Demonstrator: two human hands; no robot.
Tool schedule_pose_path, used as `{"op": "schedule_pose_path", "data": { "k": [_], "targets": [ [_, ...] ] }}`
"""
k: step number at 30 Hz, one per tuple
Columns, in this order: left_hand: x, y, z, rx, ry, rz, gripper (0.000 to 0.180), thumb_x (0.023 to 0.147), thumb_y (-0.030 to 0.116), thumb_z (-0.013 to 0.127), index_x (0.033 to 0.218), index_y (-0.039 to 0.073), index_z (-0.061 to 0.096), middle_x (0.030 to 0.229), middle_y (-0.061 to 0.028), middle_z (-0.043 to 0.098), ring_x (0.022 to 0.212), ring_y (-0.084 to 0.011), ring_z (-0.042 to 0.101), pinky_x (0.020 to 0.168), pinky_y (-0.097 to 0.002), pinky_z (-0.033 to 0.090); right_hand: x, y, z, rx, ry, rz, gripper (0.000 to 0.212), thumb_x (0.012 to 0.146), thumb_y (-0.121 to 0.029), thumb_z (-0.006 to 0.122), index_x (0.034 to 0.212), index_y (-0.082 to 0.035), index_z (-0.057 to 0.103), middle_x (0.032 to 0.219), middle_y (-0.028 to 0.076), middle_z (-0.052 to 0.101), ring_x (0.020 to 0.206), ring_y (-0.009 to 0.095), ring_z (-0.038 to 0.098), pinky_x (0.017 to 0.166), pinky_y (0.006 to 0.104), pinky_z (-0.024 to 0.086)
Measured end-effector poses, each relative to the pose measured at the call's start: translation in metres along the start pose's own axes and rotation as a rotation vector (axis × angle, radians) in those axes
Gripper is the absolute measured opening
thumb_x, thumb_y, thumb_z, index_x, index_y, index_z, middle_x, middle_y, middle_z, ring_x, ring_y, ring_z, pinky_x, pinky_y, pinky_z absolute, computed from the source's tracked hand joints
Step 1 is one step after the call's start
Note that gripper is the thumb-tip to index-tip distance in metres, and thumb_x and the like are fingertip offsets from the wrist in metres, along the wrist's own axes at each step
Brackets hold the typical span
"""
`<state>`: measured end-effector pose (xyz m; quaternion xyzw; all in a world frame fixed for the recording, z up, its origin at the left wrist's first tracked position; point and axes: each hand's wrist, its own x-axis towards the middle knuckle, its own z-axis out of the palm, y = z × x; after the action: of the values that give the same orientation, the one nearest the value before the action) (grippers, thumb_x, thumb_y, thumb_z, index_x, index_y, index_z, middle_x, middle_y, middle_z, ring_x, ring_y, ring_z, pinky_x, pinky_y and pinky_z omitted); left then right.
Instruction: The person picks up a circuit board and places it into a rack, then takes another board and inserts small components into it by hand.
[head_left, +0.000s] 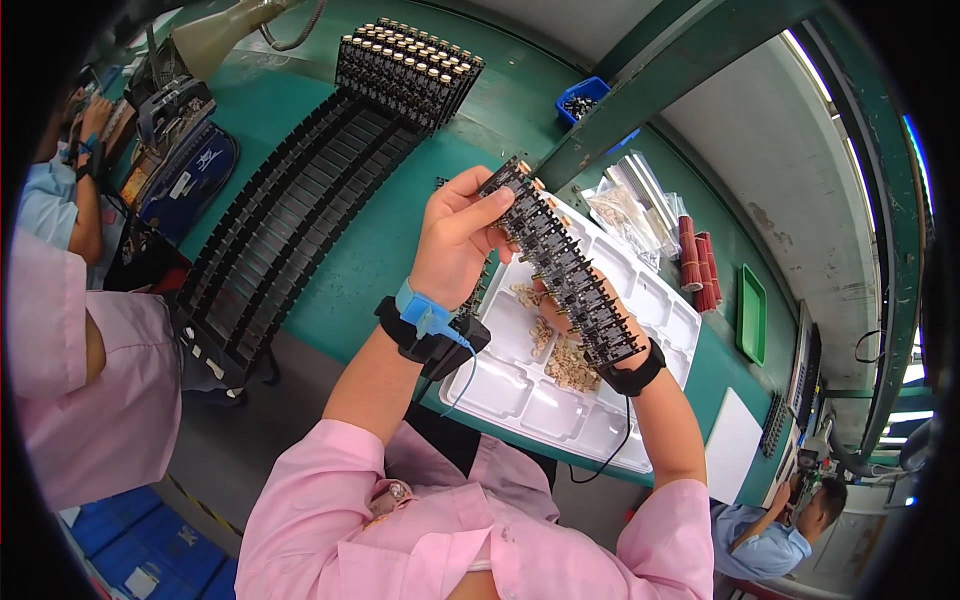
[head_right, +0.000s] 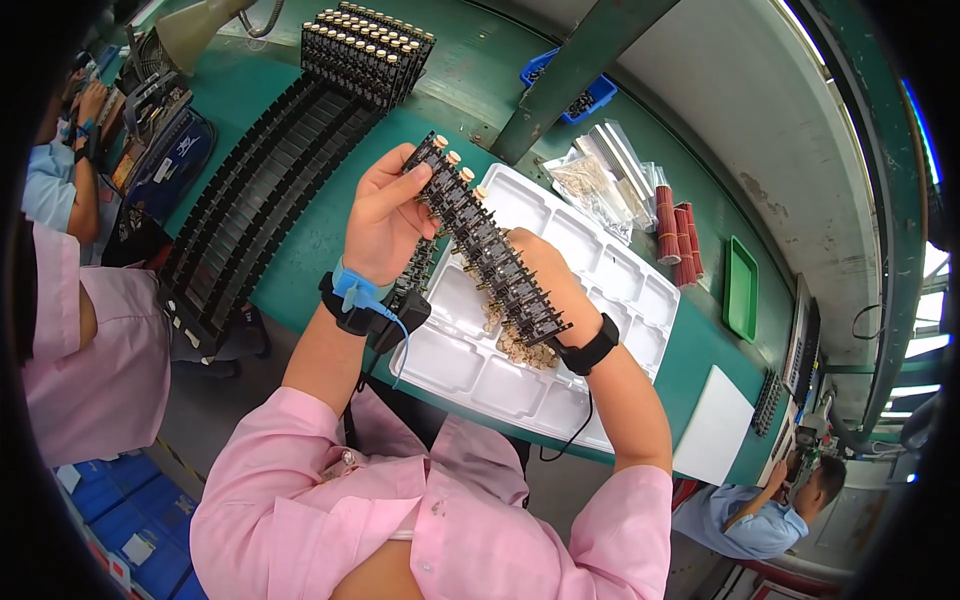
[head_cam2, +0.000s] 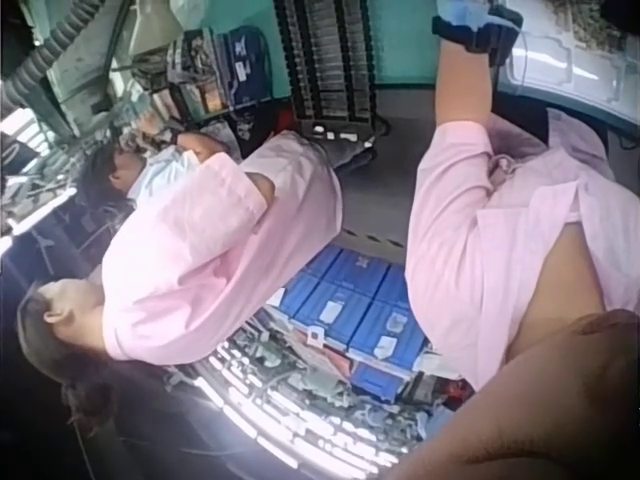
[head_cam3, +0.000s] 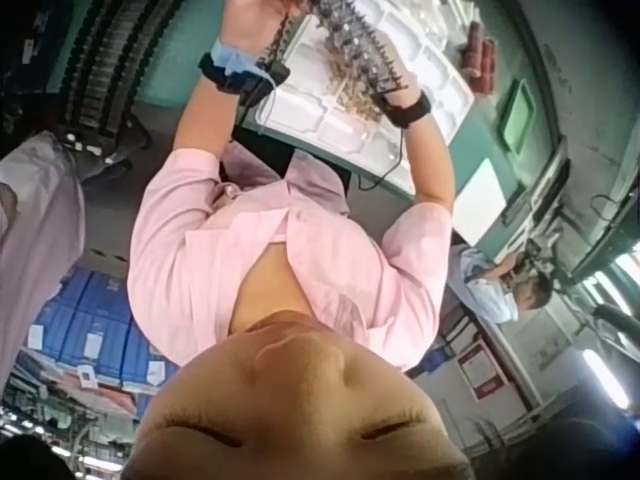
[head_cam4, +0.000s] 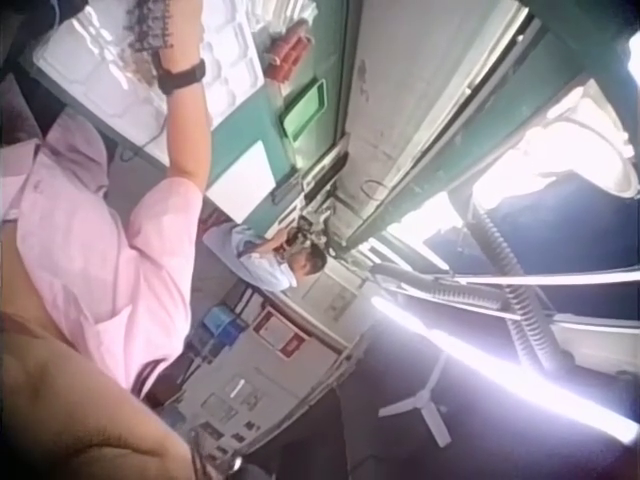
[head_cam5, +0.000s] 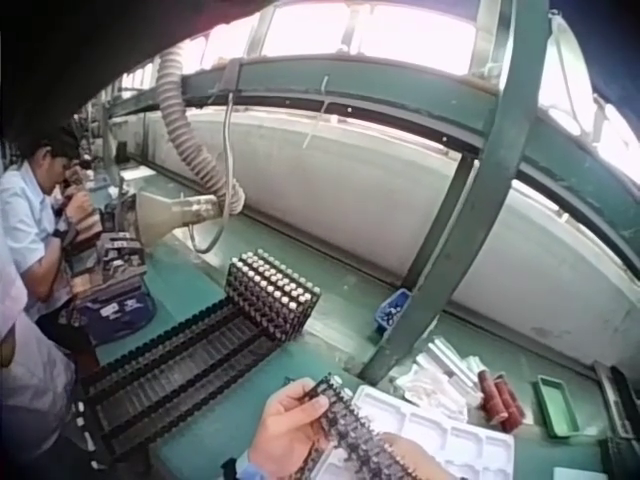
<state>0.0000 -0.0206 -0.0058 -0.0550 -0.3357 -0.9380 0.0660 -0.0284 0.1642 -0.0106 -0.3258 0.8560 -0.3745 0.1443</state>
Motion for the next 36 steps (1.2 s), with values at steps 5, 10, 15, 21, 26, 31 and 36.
{"op": "schedule_pose_path", "data": {
  "k": [5, 10, 15, 21, 26, 31, 36],
  "targets": [
    [0.000, 0.001, 0.002, -0.008, 0.012, 0.004, 0.009, 0.082, 0.011, 0.051, 0.082, 0.003, 0.051, 0.078, -0.0080, 0.060, 0.054, -0.0078, 0.053, 0.041, -0.0187, 0.042, 0.002, -0.011, -0.017, 0.073, -0.184, 0.091, 0.018, 0.061, -0.009, 0.061, 0.078, -0.003, 0.059, 0.070, 0.012, 0.052, 0.063, 0.030, 0.053, 0.059, 0.0341, 0.043],
    [0.001, 0.001, 0.000, -0.007, -0.001, -0.008, 0.007, 0.081, 0.010, 0.052, 0.079, 0.003, 0.051, 0.079, -0.0073, 0.060, 0.057, -0.0084, 0.054, 0.042, -0.0201, 0.042, -0.003, -0.007, -0.018, 0.179, -0.122, 0.059, 0.019, 0.062, -0.008, 0.061, 0.081, -0.004, 0.059, 0.074, 0.012, 0.052, 0.069, 0.029, 0.053, 0.060, 0.0329, 0.043],
    [-0.001, 0.001, -0.001, 0.005, 0.006, 0.029, 0.013, 0.083, 0.012, 0.049, 0.090, 0.002, 0.052, 0.081, -0.0102, 0.061, 0.054, -0.0065, 0.054, 0.040, -0.0158, 0.039, -0.023, -0.034, -0.030, -0.014, -0.151, -0.030, 0.019, 0.065, -0.006, 0.061, 0.083, -0.004, 0.056, 0.082, 0.008, 0.054, 0.076, 0.020, 0.052, 0.066, 0.0295, 0.042],
    [0.001, 0.002, 0.000, -0.036, 0.008, 0.003, 0.007, 0.081, 0.010, 0.052, 0.081, 0.003, 0.052, 0.081, -0.0074, 0.060, 0.057, -0.0087, 0.054, 0.042, -0.0205, 0.042, -0.062, -0.031, -0.015, -0.393, -0.260, -0.167, 0.020, 0.060, -0.006, 0.063, 0.079, -0.005, 0.054, 0.081, 0.008, 0.051, 0.078, 0.023, 0.051, 0.070, 0.0323, 0.041],
    [0.001, -0.001, 0.002, -0.006, 0.014, 0.030, 0.012, 0.083, 0.012, 0.049, 0.088, 0.002, 0.052, 0.081, -0.0096, 0.061, 0.055, -0.0070, 0.054, 0.040, -0.0166, 0.038, -0.070, -0.013, -0.013, -0.413, -0.244, -0.060, 0.019, 0.059, -0.008, 0.063, 0.074, -0.005, 0.052, 0.075, 0.008, 0.048, 0.076, 0.027, 0.049, 0.068, 0.0351, 0.041],
    [0.000, 0.000, 0.001, -0.013, -0.006, 0.026, 0.012, 0.083, 0.012, 0.049, 0.088, 0.002, 0.052, 0.080, -0.0091, 0.061, 0.055, -0.0070, 0.054, 0.041, -0.0171, 0.038, -0.072, 0.003, -0.017, -0.295, -0.202, 0.002, 0.017, 0.061, -0.004, 0.063, 0.075, -0.004, 0.054, 0.076, 0.008, 0.051, 0.074, 0.024, 0.051, 0.068, 0.0326, 0.042],
    [0.000, -0.001, -0.001, -0.010, -0.010, 0.023, 0.011, 0.083, 0.012, 0.048, 0.088, 0.003, 0.053, 0.079, -0.0083, 0.060, 0.055, -0.0071, 0.054, 0.041, -0.0174, 0.038, -0.065, -0.024, -0.026, 0.009, -0.145, 0.186, 0.022, 0.062, 0.002, 0.062, 0.083, -0.002, 0.058, 0.080, 0.009, 0.055, 0.073, 0.022, 0.053, 0.070, 0.0300, 0.042]
  ]
}}
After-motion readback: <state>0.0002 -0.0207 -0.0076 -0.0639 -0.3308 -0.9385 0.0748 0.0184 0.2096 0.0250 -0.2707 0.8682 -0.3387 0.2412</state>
